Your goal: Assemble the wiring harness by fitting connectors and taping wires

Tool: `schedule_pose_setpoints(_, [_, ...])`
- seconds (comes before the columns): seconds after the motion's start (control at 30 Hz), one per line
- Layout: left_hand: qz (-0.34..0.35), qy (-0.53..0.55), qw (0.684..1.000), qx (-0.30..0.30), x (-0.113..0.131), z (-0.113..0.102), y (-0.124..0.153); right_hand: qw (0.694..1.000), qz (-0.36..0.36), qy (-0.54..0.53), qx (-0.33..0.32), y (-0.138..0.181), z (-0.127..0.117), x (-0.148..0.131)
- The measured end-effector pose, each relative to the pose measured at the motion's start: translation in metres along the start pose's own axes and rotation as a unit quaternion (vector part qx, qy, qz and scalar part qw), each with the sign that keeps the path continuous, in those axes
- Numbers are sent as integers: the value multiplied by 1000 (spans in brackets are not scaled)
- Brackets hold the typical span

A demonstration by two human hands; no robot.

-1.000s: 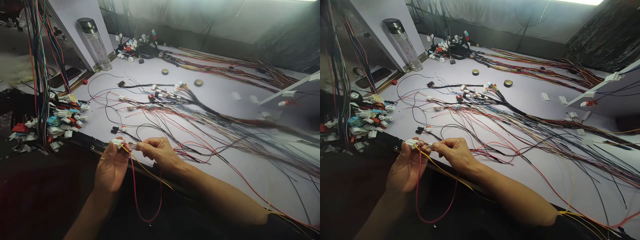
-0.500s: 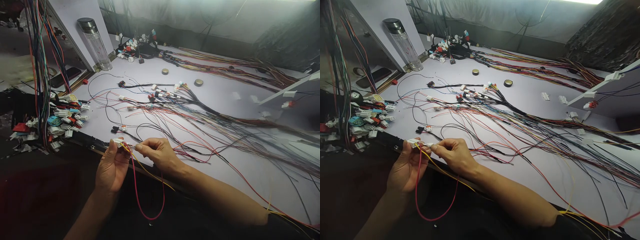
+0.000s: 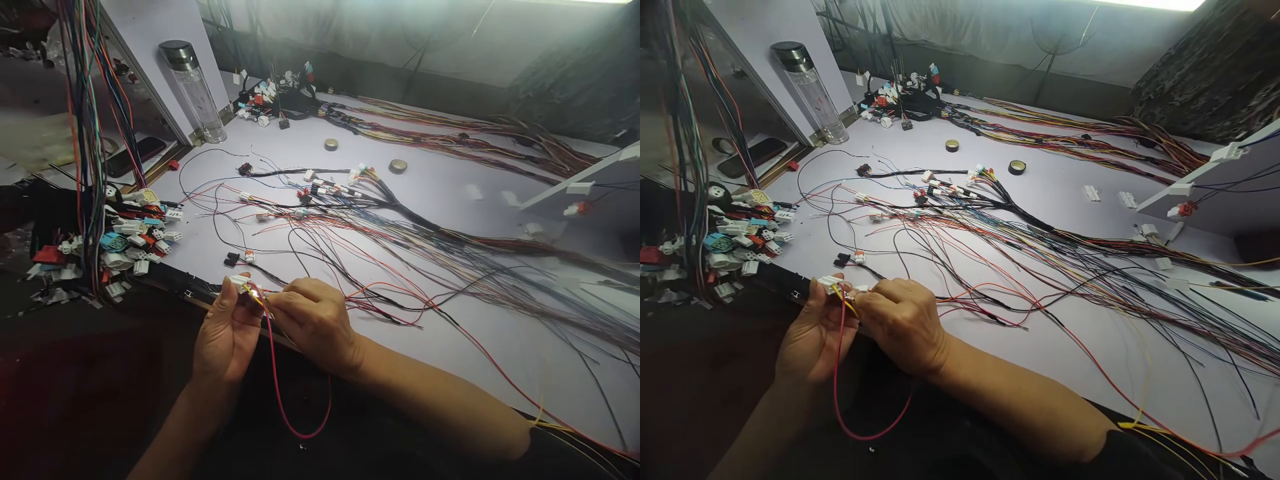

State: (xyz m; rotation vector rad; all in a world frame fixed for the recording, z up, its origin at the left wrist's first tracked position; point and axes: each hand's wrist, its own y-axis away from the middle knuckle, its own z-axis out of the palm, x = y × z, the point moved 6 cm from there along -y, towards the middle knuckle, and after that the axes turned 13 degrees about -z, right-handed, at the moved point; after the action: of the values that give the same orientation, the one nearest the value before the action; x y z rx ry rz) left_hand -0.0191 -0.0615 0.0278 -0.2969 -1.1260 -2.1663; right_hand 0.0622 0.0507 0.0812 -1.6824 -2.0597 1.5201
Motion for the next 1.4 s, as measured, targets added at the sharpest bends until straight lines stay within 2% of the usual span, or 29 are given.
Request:
schedule_pose_setpoints(0.17, [0,-12,1000,4,-2,0,2,1000,-16,21,-2,-2,-1,-5])
schedule_pose_setpoints(0.43, [-2,-40,998,-44,-5,-3,0,997,-28,61,-30,-2,-1,-7])
schedule_pose_setpoints(0.6, [-2,-47,998,-47,-4,-2,2,995,-42,70,-50,-5,-1,-9])
schedule_pose_setpoints(0.73, [-2,-56,997,-49,-4,-2,1,998,-16,54,-42,-7,-1,-5])
schedule_pose_setpoints(0.93, [20,-67,996,-64,-2,-1,0,995,71,-44,-48,-5,4,9])
schedule_pose_setpoints(1.03, [20,-59,997,-48,-1,-1,0,990,102,-90,-33,-4,3,11])
schedule_pose_setpoints(1.13, [11,-34,999,-8,1,-3,1,991,107,-82,-22,-3,-2,11])
schedule_pose_setpoints(1.3, [-44,-4,999,23,-3,2,5,998,44,10,-42,-6,-4,5])
schedule_pose_setpoints(1.4, [-54,-2,998,31,-5,2,5,997,14,42,-55,-7,-3,3])
